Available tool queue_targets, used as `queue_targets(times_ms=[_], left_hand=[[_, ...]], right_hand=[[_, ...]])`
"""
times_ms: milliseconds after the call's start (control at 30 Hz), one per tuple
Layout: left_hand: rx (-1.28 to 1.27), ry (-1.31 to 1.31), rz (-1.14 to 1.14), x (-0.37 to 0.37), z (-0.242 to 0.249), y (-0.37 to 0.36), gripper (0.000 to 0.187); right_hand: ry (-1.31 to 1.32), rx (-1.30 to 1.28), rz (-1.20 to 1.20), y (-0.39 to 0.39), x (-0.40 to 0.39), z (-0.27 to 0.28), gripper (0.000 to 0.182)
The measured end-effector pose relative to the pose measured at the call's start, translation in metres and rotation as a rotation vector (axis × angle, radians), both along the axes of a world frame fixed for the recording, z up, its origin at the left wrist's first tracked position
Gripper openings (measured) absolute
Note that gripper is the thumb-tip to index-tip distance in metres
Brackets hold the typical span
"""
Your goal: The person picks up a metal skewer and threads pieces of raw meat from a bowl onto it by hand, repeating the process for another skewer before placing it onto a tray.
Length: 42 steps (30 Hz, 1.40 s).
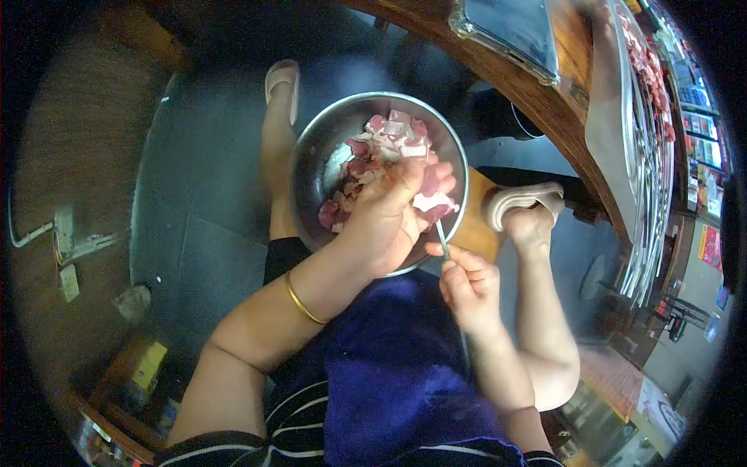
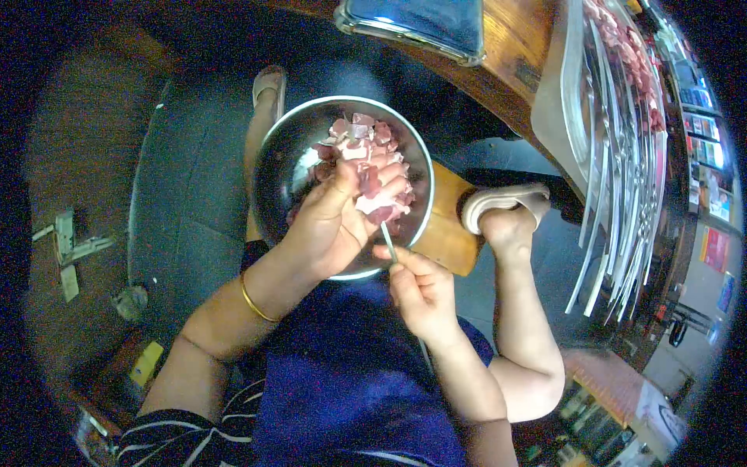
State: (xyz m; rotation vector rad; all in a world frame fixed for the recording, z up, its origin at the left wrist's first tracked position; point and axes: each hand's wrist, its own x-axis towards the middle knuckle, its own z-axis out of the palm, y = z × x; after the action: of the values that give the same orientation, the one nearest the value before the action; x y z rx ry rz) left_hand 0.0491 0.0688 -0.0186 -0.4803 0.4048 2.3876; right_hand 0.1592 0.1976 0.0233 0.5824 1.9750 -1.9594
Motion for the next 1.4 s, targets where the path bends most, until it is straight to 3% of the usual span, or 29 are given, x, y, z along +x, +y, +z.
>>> queue_targets(times_ms=[233,433,533,767,900,1000,1033,1067,1167,1267,1400], left_hand=[[-0.047,0.053,-0.091,0.012,-0.010,0.004,0.023],[0.003,-0.001,-0.099,0.017,-0.005,0.009,0.033],[-0.052,0.070,-0.238,0.018,-0.007,0.003,0.038],[-0.019,0.025,-0.263,0.022,-0.020,-0.002,0.037],[0.027,0.144,-0.334,0.031,-0.024,-0.005,0.047],[-0.595,0.755,-0.315,0.034,-0.055,-0.022,0.049],[-0.888,1.048,-0.555,0.017,-0.062,-0.043,0.050],[-1.148,1.361,-0.610,-0.002,-0.047,-0.058,0.047],[-1.370,1.159,-0.402,-0.025,-0.059,-0.082,0.043],[-0.974,0.850,0.122,-0.045,-0.083,-0.068,0.041],[-0.979,1.050,-0.236,-0.056,-0.086,-0.067,0.037]], right_hand=[[-0.002,-0.002,-0.019,0.000,0.005,0.000,0.026],[0.015,-0.054,-0.066,-0.001,0.004,-0.005,0.025],[0.033,-0.052,-0.069,0.000,0.003,-0.007,0.024],[-0.012,0.026,-0.045,-0.004,0.001,-0.011,0.022],[-0.020,0.042,-0.092,0.007,0.014,-0.017,0.021],[-0.078,0.139,-0.169,0.026,0.027,-0.016,0.021],[-0.061,0.146,-0.205,0.033,0.033,-0.019,0.022],[-0.049,0.153,-0.208,0.039,0.037,-0.017,0.022],[-0.099,0.186,-0.214,0.050,0.048,-0.015,0.024],[-0.098,0.184,-0.201,0.048,0.056,-0.016,0.026],[-0.113,0.207,-0.133,0.033,0.058,-0.013,0.028]])
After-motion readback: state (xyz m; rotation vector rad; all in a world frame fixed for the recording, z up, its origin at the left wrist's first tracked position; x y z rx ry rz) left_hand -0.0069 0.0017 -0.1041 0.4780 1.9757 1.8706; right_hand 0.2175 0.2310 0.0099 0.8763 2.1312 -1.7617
